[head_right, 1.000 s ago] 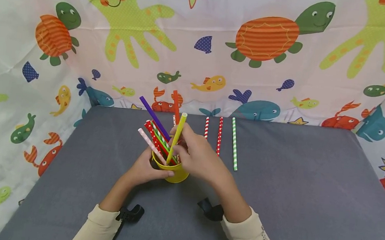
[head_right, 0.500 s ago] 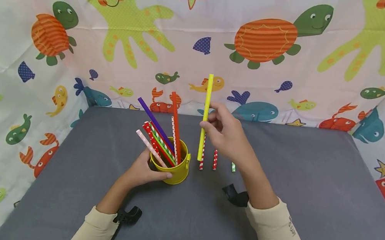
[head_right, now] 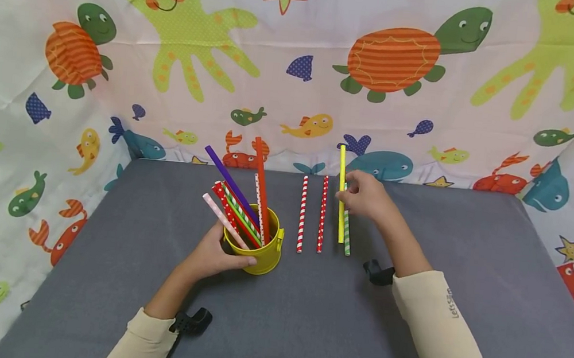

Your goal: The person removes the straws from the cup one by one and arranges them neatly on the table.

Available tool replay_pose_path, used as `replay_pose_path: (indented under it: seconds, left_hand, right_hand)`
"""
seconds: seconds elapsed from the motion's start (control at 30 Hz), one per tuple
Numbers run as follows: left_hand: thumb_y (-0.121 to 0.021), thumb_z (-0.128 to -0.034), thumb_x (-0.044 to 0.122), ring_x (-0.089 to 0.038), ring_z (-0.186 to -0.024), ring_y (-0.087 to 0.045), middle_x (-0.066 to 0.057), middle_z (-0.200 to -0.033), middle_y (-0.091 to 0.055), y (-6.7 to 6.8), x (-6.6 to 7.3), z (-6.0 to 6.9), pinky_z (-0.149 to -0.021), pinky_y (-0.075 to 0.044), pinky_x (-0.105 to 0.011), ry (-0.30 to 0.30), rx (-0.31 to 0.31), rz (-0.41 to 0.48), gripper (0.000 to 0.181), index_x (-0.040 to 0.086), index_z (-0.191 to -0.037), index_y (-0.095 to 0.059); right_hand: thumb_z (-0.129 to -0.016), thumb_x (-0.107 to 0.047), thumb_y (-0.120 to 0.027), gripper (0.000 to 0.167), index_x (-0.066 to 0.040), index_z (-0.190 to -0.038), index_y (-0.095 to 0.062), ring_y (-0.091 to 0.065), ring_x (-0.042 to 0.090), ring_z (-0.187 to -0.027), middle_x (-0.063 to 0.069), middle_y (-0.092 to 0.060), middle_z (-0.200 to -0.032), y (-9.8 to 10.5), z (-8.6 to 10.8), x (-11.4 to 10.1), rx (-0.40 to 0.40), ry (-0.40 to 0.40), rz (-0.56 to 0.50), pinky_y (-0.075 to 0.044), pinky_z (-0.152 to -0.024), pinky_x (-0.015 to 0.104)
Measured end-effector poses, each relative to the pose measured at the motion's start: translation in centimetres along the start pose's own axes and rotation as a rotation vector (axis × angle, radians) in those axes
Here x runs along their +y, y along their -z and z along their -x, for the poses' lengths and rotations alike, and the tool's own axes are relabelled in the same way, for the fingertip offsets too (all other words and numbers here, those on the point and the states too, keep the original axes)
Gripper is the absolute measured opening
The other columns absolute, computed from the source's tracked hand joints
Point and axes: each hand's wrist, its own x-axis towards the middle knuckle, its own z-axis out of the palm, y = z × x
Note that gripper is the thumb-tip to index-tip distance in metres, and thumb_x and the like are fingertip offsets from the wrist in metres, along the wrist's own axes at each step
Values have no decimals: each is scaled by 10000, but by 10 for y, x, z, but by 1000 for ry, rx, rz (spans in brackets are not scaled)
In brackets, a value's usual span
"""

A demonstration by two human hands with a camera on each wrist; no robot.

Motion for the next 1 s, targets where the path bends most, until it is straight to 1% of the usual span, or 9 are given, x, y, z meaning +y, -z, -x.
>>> replay_pose_path:
  seconds: [0.13,0.23,0.37,0.43,0.53,0.63,0.8,0.9,1.0]
  left_hand:
    - [-916,-737,275,-184,-1230,-513,8,-1388,-491,1,0,1,-1058,-429,-408,11,3,-5,970,226,-1505,-324]
    - [-915,-736,284,-196,-1235,-511,-2,-1393,-490,1,-1,2,-1063,-425,-414,7,5,-10,974,215,-1507,-323]
    - [-912,-742,278,-196,-1238,-513,-2,-1393,-489,2,-2,3,-1052,-438,-407,11,7,-8,968,208,-1506,-322]
    - [-908,-747,275,-191,-1247,-506,2,-1400,-481,1,-3,4,-1053,-436,-402,18,5,-6,965,210,-1508,-317]
    - [-908,-748,271,-189,-1251,-499,6,-1404,-474,1,-3,4,-1055,-434,-403,24,6,-3,964,216,-1507,-316]
    - [-909,-746,266,-193,-1243,-505,2,-1402,-479,1,-2,2,-1057,-432,-411,17,10,-1,962,219,-1506,-321]
    - [-912,-744,256,-188,-1244,-506,7,-1406,-479,1,-1,1,-1064,-424,-415,14,8,-5,970,221,-1508,-315]
    - [-909,-747,239,-189,-1244,-504,3,-1403,-480,1,-1,0,-1061,-427,-414,13,4,1,961,215,-1506,-321]
    - [-910,-746,243,-189,-1241,-507,5,-1398,-484,0,-1,0,-1058,-430,-411,11,2,1,955,215,-1502,-327]
  right_hand:
    - [-967,-105,-647,493,140,-1348,-452,-687,285,-748,224,-650,-950,1,-14,19,-41,-55,67,-581,-752,449]
    - [-956,-83,-654,498,167,-1333,-445,-697,274,-724,227,-658,-920,0,-22,31,-70,-114,111,-591,-724,435]
    - [-949,-73,-664,538,180,-1349,-407,-708,280,-735,228,-672,-890,-4,-28,46,-122,-193,129,-596,-705,407]
    - [-949,-73,-663,546,187,-1349,-398,-705,271,-726,214,-676,-856,-6,-29,52,-136,-213,138,-597,-694,397]
    - [-946,-65,-660,551,201,-1346,-391,-697,259,-691,197,-681,-793,-6,-29,59,-133,-222,139,-595,-675,391]
    - [-938,-58,-668,531,202,-1318,-404,-685,253,-678,187,-673,-772,-6,-28,63,-114,-222,134,-594,-664,387]
    - [-923,-60,-686,391,171,-1163,-483,-669,268,-699,196,-639,-799,-7,-26,65,-91,-201,158,-593,-649,384]
    - [-925,-67,-674,310,145,-1078,-509,-654,275,-717,199,-606,-831,-8,-26,66,-93,-193,170,-593,-644,382]
    - [-929,-88,-659,281,123,-1052,-522,-633,269,-741,190,-570,-873,-9,-26,70,-91,-209,153,-595,-649,380]
